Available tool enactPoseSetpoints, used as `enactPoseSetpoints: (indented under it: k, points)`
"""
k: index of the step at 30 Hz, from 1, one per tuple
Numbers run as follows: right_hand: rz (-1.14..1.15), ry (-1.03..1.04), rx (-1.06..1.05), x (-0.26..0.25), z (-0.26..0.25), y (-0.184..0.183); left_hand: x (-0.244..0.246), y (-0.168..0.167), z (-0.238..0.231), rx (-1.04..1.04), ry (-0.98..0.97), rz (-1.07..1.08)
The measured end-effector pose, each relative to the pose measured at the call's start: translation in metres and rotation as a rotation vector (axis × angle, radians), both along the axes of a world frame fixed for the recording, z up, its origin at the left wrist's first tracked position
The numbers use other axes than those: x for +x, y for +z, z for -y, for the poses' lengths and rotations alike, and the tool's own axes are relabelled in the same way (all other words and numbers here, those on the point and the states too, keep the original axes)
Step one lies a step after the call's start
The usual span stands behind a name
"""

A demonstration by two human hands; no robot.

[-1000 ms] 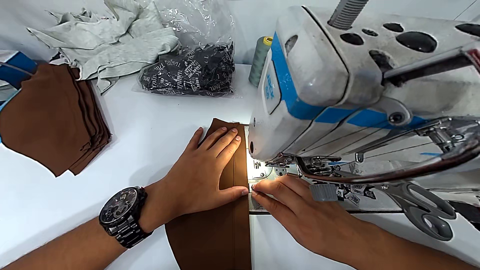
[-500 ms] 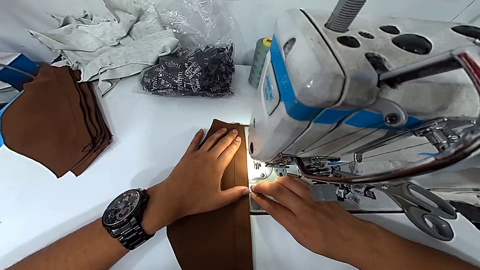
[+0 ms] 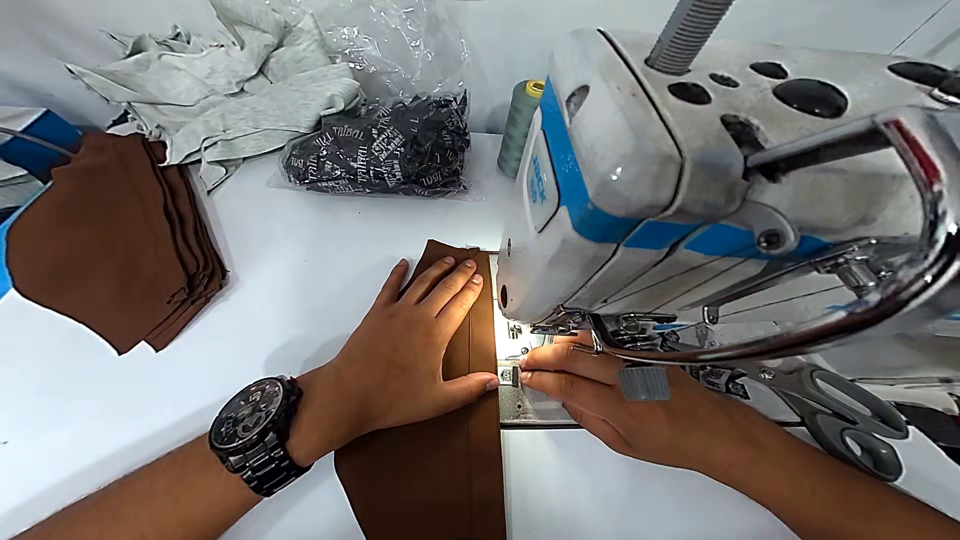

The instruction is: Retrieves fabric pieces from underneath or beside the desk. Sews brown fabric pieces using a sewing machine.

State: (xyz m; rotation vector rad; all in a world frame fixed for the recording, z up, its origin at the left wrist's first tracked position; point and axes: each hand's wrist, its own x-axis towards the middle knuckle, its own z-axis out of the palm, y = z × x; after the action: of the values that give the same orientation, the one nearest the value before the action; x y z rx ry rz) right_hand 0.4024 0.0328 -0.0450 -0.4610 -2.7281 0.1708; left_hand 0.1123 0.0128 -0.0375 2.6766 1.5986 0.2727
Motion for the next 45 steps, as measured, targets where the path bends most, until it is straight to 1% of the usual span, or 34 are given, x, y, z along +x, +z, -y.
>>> enactPoseSetpoints:
  k: [7,11,15,19,23,32,37,41,45]
  points:
    - [0.028,0.028,-0.004,0.0,-0.001,-0.002,0.0,-0.001,-0.001,0.007,0.002,-0.001]
    - [0.069,-0.001,-0.041,-0.001,-0.003,-0.003,0.0,-0.001,-0.001,-0.006,0.004,-0.003]
    - [0.044,0.05,-0.034,-0.001,-0.001,-0.002,0.0,-0.002,-0.002,0.004,0.002,-0.006]
    - [0.037,0.057,-0.008,-0.004,-0.003,-0.002,0.0,-0.003,-0.002,0.002,0.002,-0.014]
    - [0.031,0.052,-0.03,-0.009,-0.002,-0.004,-0.001,-0.002,-0.002,0.008,0.001,-0.012]
    - [0.033,0.023,0.012,-0.015,0.001,-0.008,-0.001,-0.004,-0.002,0.018,0.001,0.002]
    - [0.049,-0.013,0.114,-0.017,0.006,-0.014,-0.002,-0.004,-0.002,0.015,0.004,0.005]
    - [0.061,0.009,0.119,-0.021,0.007,-0.009,-0.002,-0.005,-0.002,0.026,0.0,-0.003]
    - [0.052,-0.022,0.12,-0.025,0.011,-0.009,-0.002,-0.005,-0.003,0.015,0.007,-0.004]
